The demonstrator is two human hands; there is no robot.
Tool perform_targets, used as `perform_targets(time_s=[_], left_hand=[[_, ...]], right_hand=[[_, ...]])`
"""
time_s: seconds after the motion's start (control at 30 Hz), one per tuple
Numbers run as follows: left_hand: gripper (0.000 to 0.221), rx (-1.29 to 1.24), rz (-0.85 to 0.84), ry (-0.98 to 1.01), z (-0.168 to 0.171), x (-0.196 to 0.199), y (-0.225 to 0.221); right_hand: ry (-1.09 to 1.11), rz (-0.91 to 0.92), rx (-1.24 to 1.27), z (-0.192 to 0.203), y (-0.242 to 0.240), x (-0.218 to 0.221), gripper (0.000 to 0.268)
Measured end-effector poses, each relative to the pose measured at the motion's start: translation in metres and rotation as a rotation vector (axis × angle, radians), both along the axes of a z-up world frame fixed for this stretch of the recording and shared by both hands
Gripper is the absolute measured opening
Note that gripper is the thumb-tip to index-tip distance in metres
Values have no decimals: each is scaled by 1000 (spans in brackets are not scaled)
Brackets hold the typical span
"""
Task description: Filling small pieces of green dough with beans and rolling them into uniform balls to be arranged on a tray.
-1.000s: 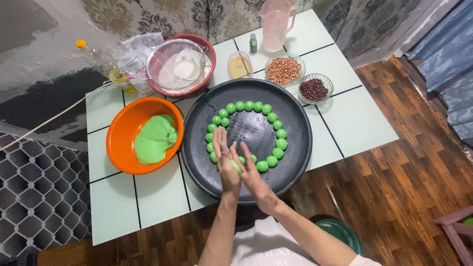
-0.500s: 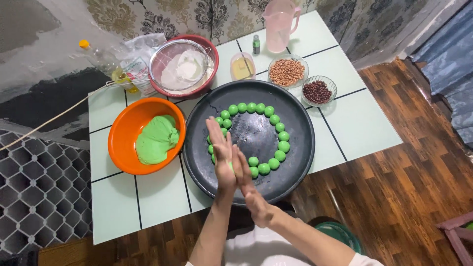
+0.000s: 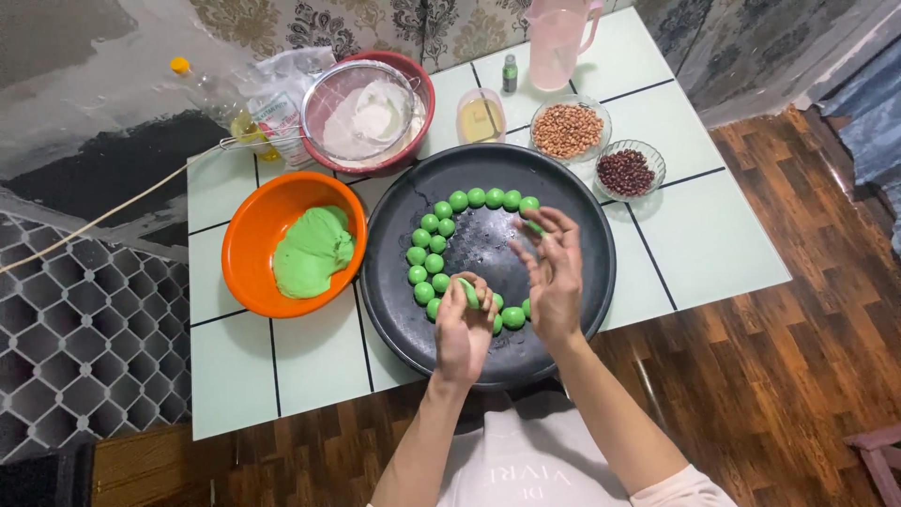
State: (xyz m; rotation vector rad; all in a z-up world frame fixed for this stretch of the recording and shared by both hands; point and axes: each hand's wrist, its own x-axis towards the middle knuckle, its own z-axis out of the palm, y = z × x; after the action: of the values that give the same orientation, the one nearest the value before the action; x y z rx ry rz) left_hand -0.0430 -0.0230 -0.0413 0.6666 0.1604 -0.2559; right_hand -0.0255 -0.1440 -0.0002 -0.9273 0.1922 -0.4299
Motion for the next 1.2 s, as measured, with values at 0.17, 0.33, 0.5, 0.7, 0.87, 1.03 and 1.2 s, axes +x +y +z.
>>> perform_targets(time_s=[0.17,0.33,0.5,0.7,0.87,1.03,1.2], left_hand=[[63,113,-12,-203,20,4,-2],[72,184,-89,-368,54,-9,-11],[76,378,0,-326,62,24,5],[83,298,-119,-536,26,-7,-20],[113,319,-64,-544,64,-8,-12],[99,231,155,-608,67,42,-3],[110,502,-28,-734,76,-15,-37]], right_hand=[[76,120,-114,0,17,5,46],[2,119,-317,-27,30,27,56],[-168,150,-692,-8,48,3,71],[-348,99,-757,10,39,23,72],[-303,268,-786,-8,43,28,79],[-506,382,-741,3,72,-4,101],[-406,226,-419,30,17,38,85]])
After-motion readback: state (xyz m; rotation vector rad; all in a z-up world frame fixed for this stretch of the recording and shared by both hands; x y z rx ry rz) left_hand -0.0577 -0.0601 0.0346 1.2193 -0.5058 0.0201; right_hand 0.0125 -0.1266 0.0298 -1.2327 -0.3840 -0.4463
